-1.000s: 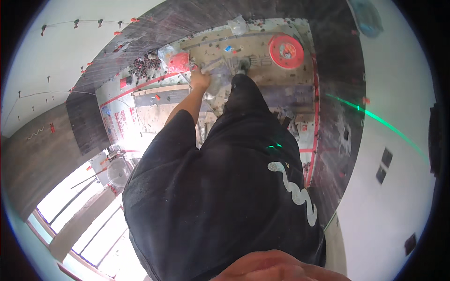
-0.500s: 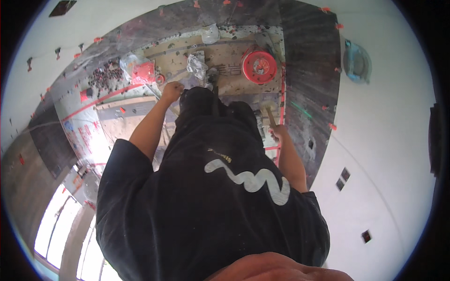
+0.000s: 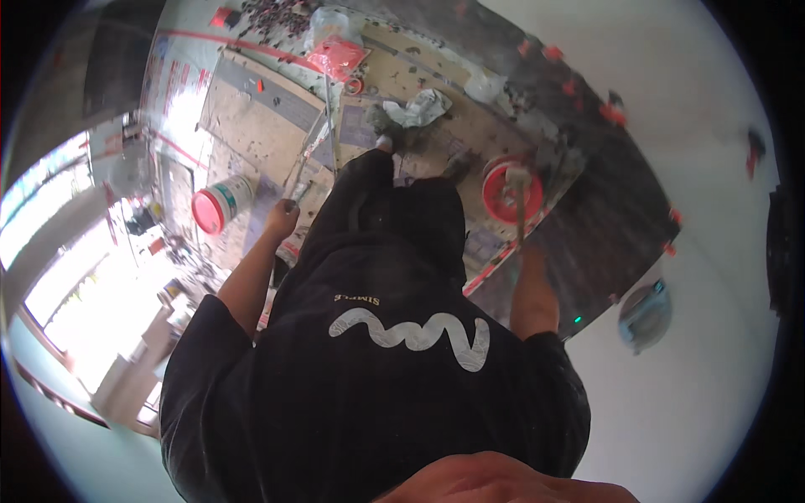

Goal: Installing large format wall tiles using a leveling system, spacers, and a rubber mallet.

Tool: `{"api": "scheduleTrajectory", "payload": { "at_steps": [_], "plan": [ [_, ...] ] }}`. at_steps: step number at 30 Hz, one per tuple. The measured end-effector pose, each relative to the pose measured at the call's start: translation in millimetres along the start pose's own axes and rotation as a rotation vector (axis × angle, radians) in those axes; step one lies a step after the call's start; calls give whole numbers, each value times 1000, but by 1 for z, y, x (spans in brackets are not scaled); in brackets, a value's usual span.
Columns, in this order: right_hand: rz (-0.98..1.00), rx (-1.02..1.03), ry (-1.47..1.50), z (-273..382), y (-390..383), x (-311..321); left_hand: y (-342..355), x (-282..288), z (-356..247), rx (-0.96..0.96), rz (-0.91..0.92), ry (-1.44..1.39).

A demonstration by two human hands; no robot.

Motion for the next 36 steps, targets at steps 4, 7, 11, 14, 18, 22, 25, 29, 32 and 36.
{"api": "scheduleTrajectory", "payload": {
  "at_steps": [4,7,11,14,18,22,25,29,32,36],
  "plan": [
    [-453,422,9,19,-17,68,5,-17,-12,-23,-41,1],
    [-213,304,460,68,6,134,29,-9,-11,96,-120,-242],
    [-135,310,-60,181,40,268,80,-4,-50,134,66,-440],
    [-286,238,92,242,88,356,127,18,-90,21,55,-574],
    [17,266,371,374,122,408,179,28,-120,76,227,-508],
    [-96,482,369,531,163,488,238,44,-138,-72,88,-605],
    [4,439,486,647,204,521,288,17,-138,150,179,-749],
    [157,477,329,718,321,502,336,-30,-160,336,324,-822],
    [247,736,-169,753,412,467,366,-48,-186,414,306,-971],
    [134,1051,-519,820,547,435,419,-72,-220,593,286,-1473]
  ]
}}
Point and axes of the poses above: each hand's wrist, its own y-axis towards the middle knuckle, its own x-axis out of the back of the hand, z = x × y, the point moved 9 cm from there along y, towards the middle knuckle, and after that the axes turned 14 degrees about x, right-handed, at the moved point
